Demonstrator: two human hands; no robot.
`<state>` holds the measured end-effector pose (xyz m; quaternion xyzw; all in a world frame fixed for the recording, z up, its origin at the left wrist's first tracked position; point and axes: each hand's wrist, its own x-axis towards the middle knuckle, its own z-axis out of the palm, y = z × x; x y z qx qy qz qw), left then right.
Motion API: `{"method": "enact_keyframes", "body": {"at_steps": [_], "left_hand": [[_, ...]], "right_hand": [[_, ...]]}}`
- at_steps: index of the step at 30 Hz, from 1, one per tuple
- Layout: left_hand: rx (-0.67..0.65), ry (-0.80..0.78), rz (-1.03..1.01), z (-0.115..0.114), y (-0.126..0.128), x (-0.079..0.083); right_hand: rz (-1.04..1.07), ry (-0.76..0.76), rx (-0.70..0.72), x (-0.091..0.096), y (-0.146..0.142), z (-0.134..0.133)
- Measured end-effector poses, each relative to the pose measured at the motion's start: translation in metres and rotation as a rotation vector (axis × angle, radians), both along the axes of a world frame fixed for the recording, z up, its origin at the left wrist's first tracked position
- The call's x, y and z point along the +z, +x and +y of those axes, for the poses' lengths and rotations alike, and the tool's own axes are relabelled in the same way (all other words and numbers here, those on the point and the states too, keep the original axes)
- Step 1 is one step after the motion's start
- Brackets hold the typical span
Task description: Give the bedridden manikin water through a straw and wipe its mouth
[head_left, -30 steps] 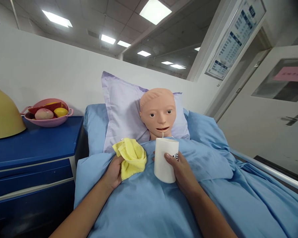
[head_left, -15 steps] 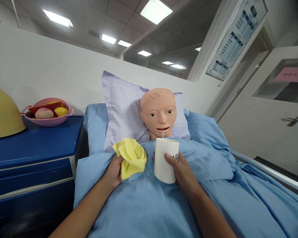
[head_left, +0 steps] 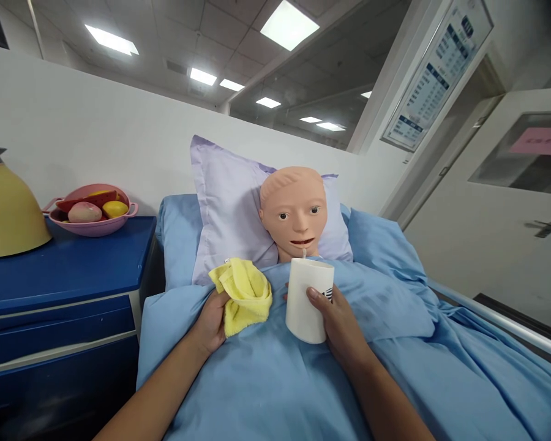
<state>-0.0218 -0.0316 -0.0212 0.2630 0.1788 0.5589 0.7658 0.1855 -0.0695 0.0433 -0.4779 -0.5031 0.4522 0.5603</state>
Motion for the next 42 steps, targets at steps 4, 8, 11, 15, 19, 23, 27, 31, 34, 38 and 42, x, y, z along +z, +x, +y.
{"method": "enact_keyframes", "body": {"at_steps": [4, 8, 11, 15, 19, 23, 27, 31, 34, 38, 42], "left_hand": [[-0.002, 0.003, 0.001, 0.001, 0.000, -0.002], [-0.002, -0.007, 0.007, 0.001, 0.000, -0.001], [0.002, -0.025, 0.013, 0.000, 0.001, 0.001], [0.014, -0.037, 0.019, 0.000, 0.001, 0.001], [0.014, -0.032, 0.022, 0.000, 0.001, 0.000], [0.004, -0.043, 0.024, -0.001, 0.001, 0.003], [0.003, -0.025, 0.015, -0.002, 0.001, 0.003], [-0.005, -0.017, 0.011, 0.000, 0.000, 0.000], [-0.013, -0.012, 0.010, 0.000, 0.000, -0.001], [-0.011, -0.020, 0.021, 0.000, -0.001, -0.001], [-0.002, -0.003, 0.014, 0.000, 0.000, 0.000]], "right_hand": [[0.008, 0.023, -0.019, -0.003, 0.001, 0.002], [0.020, 0.006, -0.004, 0.000, -0.001, 0.001], [0.006, -0.002, 0.029, 0.003, -0.003, -0.001], [-0.026, 0.000, 0.040, 0.004, -0.002, -0.002], [-0.054, -0.014, 0.047, 0.006, -0.001, -0.003], [-0.070, -0.022, 0.039, 0.009, -0.004, -0.005], [-0.088, -0.018, 0.046, 0.010, -0.004, -0.006], [-0.087, -0.019, 0.063, 0.008, -0.002, -0.004], [-0.094, -0.022, 0.068, 0.006, -0.001, -0.004], [-0.099, -0.012, 0.069, 0.004, -0.001, -0.003], [-0.123, -0.003, 0.054, 0.004, 0.000, -0.003]]}}
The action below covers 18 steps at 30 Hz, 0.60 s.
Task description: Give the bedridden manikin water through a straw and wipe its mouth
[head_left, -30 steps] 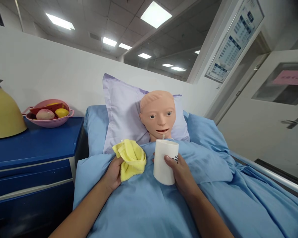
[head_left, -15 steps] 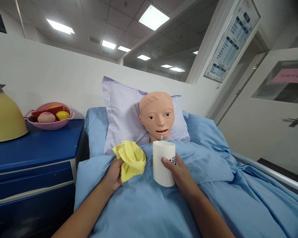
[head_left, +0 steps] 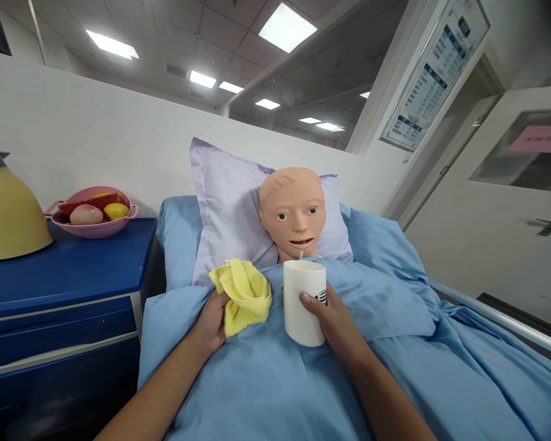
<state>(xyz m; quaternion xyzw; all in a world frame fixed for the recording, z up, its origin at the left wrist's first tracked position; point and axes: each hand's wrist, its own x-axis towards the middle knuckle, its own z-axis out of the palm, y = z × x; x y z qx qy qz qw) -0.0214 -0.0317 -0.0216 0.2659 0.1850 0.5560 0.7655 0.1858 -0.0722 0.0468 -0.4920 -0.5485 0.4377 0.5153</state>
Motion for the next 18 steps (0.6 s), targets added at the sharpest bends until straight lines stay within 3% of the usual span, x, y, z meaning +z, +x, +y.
{"method": "enact_keyframes", "body": {"at_steps": [18], "left_hand": [[0.003, 0.011, -0.002, 0.0008, 0.0000, -0.0012]], "right_hand": [[-0.024, 0.024, -0.016, 0.0041, -0.0058, -0.0042]]}}
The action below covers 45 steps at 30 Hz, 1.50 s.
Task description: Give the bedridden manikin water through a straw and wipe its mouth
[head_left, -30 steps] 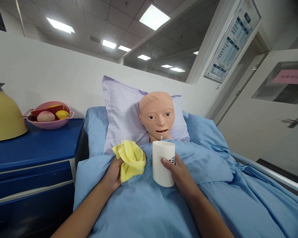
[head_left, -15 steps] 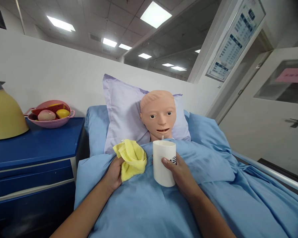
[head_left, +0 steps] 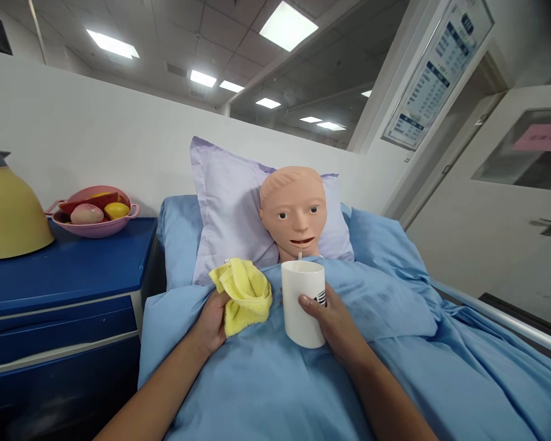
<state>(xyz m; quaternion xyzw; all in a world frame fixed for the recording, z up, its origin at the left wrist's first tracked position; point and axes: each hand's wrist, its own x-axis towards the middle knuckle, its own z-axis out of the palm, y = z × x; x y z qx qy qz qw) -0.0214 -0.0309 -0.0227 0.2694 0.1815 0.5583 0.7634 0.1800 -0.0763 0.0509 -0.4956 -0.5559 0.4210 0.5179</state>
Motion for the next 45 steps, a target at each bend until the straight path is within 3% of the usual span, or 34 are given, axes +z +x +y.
{"method": "enact_keyframes", "body": {"at_steps": [27, 37, 41, 45], "left_hand": [[0.007, -0.071, 0.015, -0.002, 0.002, 0.006], [-0.001, -0.070, 0.035, -0.002, 0.000, 0.006], [-0.011, -0.112, 0.134, -0.002, 0.001, 0.021], [0.095, -0.026, 0.316, -0.005, 0.007, 0.057]], "right_hand": [[0.069, -0.002, 0.022, -0.003, 0.002, 0.002], [0.132, 0.161, -0.106, -0.012, -0.005, 0.007], [0.241, 0.208, -0.199, -0.014, -0.005, 0.008], [0.328, 0.225, -0.315, -0.014, -0.005, 0.010]]}}
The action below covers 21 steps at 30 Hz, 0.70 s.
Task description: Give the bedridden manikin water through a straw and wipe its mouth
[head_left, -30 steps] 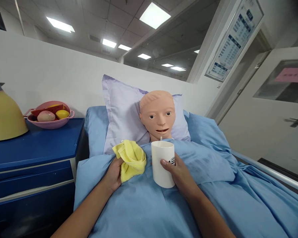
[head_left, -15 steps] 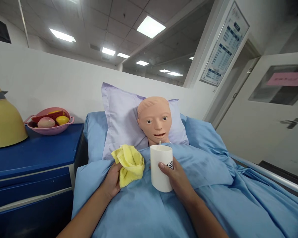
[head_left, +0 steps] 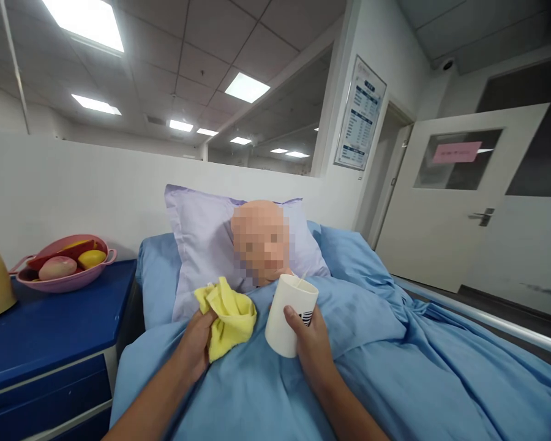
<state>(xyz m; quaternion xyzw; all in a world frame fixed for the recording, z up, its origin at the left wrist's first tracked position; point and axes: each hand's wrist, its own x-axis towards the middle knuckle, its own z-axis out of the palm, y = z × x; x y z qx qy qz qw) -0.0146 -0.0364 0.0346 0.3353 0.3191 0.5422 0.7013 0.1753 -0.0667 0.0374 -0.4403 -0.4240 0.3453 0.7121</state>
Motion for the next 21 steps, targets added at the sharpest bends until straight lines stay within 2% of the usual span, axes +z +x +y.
{"method": "enact_keyframes", "body": {"at_steps": [2, 4, 6, 8, 9, 11, 13, 16, 19, 21], "left_hand": [[0.071, 0.122, 0.061, 0.001, 0.007, 0.023], [0.247, 0.311, 0.138, 0.007, 0.016, 0.044], [0.525, 0.595, 0.276, 0.018, 0.027, 0.062], [0.725, 0.989, 0.468, 0.031, 0.039, 0.074], [0.751, 1.216, 0.571, 0.038, 0.046, 0.078], [0.682, 1.648, 0.791, 0.052, 0.060, 0.080], [0.616, 1.931, 1.007, 0.063, 0.072, 0.078], [0.662, 2.057, 1.200, 0.074, 0.082, 0.071], [0.718, 2.062, 1.232, 0.078, 0.082, 0.062], [0.706, 2.068, 1.244, 0.078, 0.079, 0.054]], "right_hand": [[0.032, 0.008, -0.041, 0.000, 0.000, 0.001], [0.048, 0.007, -0.042, -0.002, 0.001, 0.002], [0.050, 0.001, -0.016, -0.004, 0.002, 0.003], [0.050, 0.000, 0.001, -0.006, 0.003, 0.005], [0.053, 0.004, 0.003, -0.006, 0.003, 0.005], [0.058, 0.032, -0.012, -0.006, 0.003, 0.006], [0.061, 0.071, -0.045, -0.004, 0.002, 0.006], [0.079, 0.082, -0.057, -0.002, 0.001, 0.006], [0.104, 0.066, -0.034, -0.001, 0.001, 0.006], [0.113, 0.079, -0.043, -0.002, 0.001, 0.006]]}}
